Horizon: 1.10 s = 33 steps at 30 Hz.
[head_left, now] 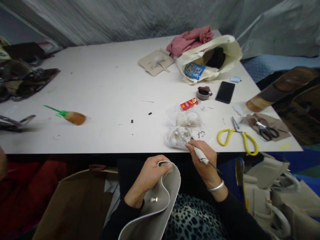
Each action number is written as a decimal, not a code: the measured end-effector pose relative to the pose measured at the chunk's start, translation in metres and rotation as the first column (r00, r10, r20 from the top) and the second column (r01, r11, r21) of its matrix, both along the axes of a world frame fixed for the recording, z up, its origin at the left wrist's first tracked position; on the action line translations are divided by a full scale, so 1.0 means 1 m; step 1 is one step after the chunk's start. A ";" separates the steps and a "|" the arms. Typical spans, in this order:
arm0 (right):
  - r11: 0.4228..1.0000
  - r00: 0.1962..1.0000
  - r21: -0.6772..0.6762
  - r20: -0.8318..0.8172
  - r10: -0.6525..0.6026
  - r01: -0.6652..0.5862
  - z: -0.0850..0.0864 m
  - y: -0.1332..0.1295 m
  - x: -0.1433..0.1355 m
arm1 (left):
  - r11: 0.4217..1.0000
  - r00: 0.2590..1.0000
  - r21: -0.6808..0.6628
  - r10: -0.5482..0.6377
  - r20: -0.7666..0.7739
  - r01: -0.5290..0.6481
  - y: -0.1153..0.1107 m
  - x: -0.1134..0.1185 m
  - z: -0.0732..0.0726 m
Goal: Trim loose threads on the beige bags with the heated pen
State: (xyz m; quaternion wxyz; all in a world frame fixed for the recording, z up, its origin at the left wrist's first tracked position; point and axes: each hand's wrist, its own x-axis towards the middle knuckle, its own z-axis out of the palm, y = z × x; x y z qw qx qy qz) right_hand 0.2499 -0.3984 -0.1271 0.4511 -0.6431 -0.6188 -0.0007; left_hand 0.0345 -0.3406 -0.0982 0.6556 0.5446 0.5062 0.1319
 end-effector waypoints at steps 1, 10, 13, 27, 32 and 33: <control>1.000 1.000 -0.001 0.003 -0.004 0.004 0.000 0.000 -0.001 | 1.000 1.000 0.002 0.001 -0.005 -0.001 0.000 0.000 0.001; 0.996 0.955 0.007 -0.286 -0.082 0.088 -0.001 -0.004 0.004 | 0.999 0.999 0.012 -0.044 -0.029 0.045 0.000 -0.004 0.009; 0.998 0.789 -0.054 -0.611 -0.062 0.037 0.004 -0.010 -0.002 | 0.997 0.997 0.018 -0.069 -0.015 0.070 -0.002 -0.004 0.009; 0.940 0.514 -0.090 -0.852 0.098 -0.329 -0.001 -0.023 -0.025 | 0.998 0.998 0.020 -0.064 0.006 0.064 -0.009 -0.001 0.008; 0.927 0.581 -0.122 -0.806 0.117 -0.355 0.000 -0.027 -0.022 | 0.998 0.999 -0.026 -0.049 0.013 0.049 -0.012 -0.001 0.008; 0.922 0.604 -0.130 -0.787 0.128 -0.365 0.001 -0.026 -0.021 | 0.998 0.999 -0.040 -0.042 0.015 0.042 -0.012 -0.002 0.008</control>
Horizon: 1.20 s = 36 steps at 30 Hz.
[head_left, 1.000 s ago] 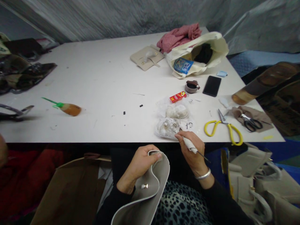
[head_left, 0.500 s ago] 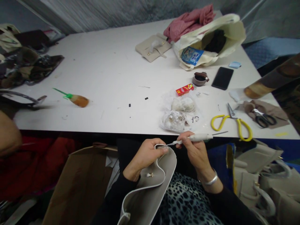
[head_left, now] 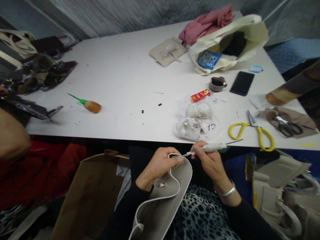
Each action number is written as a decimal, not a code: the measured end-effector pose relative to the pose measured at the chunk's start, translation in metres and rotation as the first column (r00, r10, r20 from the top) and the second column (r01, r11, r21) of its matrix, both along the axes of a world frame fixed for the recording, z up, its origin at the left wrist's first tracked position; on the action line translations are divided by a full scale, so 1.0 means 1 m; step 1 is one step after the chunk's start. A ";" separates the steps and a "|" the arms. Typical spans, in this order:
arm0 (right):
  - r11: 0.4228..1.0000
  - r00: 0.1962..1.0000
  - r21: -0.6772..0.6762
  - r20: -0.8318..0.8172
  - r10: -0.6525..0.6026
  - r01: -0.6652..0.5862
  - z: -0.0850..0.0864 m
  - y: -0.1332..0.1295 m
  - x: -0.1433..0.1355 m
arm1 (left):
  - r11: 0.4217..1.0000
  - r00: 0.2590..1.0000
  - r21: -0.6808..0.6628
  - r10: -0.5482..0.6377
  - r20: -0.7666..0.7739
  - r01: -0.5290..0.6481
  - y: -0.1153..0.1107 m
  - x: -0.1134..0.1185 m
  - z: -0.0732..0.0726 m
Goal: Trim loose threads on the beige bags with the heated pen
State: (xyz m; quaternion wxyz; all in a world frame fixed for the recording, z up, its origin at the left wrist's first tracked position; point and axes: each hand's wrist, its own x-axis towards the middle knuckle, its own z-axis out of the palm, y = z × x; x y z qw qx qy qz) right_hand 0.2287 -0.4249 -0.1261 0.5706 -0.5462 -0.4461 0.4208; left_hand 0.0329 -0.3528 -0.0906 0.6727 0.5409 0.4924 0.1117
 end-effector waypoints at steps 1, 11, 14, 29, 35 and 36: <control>1.000 0.999 0.003 0.030 0.018 -0.019 0.001 0.001 0.001 | 1.000 1.000 -0.010 0.007 0.006 -0.007 -0.001 0.000 0.000; 0.961 0.959 -0.010 0.070 0.275 -0.275 0.020 0.015 0.013 | 0.995 0.993 -0.103 0.026 0.113 -0.014 -0.005 0.002 -0.002; 0.955 0.956 0.094 0.117 0.270 -0.281 0.018 0.005 0.008 | 0.992 0.992 -0.121 0.037 0.119 -0.023 -0.002 -0.002 0.000; 0.884 0.891 0.119 -0.026 -0.453 0.453 -0.001 -0.003 -0.009 | 0.974 0.975 -0.132 0.199 0.095 -0.185 0.010 -0.009 -0.004; 0.872 0.839 0.195 0.242 -0.487 0.450 -0.007 0.015 0.021 | 0.943 0.941 -0.187 0.304 0.146 -0.275 0.011 -0.017 -0.010; 0.875 0.841 0.203 0.252 -0.480 0.439 -0.009 0.017 0.023 | 0.938 0.936 -0.188 0.320 0.147 -0.291 0.011 -0.018 -0.011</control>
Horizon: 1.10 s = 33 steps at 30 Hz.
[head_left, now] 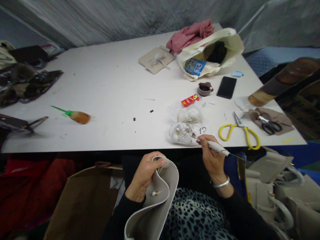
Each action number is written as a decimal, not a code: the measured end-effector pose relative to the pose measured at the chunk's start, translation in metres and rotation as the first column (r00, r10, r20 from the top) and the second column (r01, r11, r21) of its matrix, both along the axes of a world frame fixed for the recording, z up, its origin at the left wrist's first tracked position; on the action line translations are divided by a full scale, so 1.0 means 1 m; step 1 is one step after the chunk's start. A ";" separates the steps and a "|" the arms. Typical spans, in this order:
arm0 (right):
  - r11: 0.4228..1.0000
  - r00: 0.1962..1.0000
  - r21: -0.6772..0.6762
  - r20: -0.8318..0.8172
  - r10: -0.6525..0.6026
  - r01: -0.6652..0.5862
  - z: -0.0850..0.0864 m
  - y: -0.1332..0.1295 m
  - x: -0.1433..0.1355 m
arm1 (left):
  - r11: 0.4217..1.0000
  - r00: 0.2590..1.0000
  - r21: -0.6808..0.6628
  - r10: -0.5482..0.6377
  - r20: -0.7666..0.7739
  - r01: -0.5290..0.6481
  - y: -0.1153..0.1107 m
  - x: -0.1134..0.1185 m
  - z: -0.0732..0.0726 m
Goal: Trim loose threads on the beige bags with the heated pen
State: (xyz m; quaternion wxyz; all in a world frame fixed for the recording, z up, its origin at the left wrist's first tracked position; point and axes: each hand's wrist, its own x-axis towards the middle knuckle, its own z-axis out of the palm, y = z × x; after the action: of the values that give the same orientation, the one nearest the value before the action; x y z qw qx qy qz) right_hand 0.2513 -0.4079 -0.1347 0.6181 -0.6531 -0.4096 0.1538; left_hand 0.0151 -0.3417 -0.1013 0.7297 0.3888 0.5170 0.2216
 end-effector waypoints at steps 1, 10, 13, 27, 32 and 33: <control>1.000 1.000 0.004 0.000 0.009 -0.009 -0.001 0.001 0.001 | 1.000 1.000 -0.003 0.015 0.002 -0.015 0.000 -0.001 0.000; 0.998 0.997 -0.007 0.019 0.069 -0.068 -0.008 0.007 0.000 | 0.999 0.999 -0.032 -0.018 0.050 0.020 0.004 -0.004 -0.002; 0.997 0.993 0.006 0.092 0.079 -0.079 -0.007 0.007 -0.001 | 0.998 0.997 -0.004 -0.058 0.043 0.058 0.006 -0.005 -0.001; 0.986 0.892 0.055 0.436 0.121 -0.160 0.012 0.001 0.002 | 0.998 0.998 0.015 -0.057 0.010 0.057 0.004 -0.014 0.002; 0.909 0.872 0.044 -0.267 0.411 -0.415 0.023 -0.002 -0.026 | 0.993 0.992 0.022 -0.116 0.044 0.115 0.004 -0.017 -0.001; 0.878 0.813 0.056 -0.355 0.462 -0.474 0.024 -0.002 -0.032 | 0.991 0.989 0.023 -0.136 0.064 0.135 0.004 -0.017 -0.001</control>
State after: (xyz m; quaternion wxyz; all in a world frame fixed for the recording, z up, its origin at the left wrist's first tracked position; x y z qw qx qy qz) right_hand 0.2189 -0.4095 -0.1104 0.6137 -0.5037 -0.4354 0.4243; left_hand -0.0021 -0.3377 -0.1022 0.7559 0.4223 0.4632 0.1890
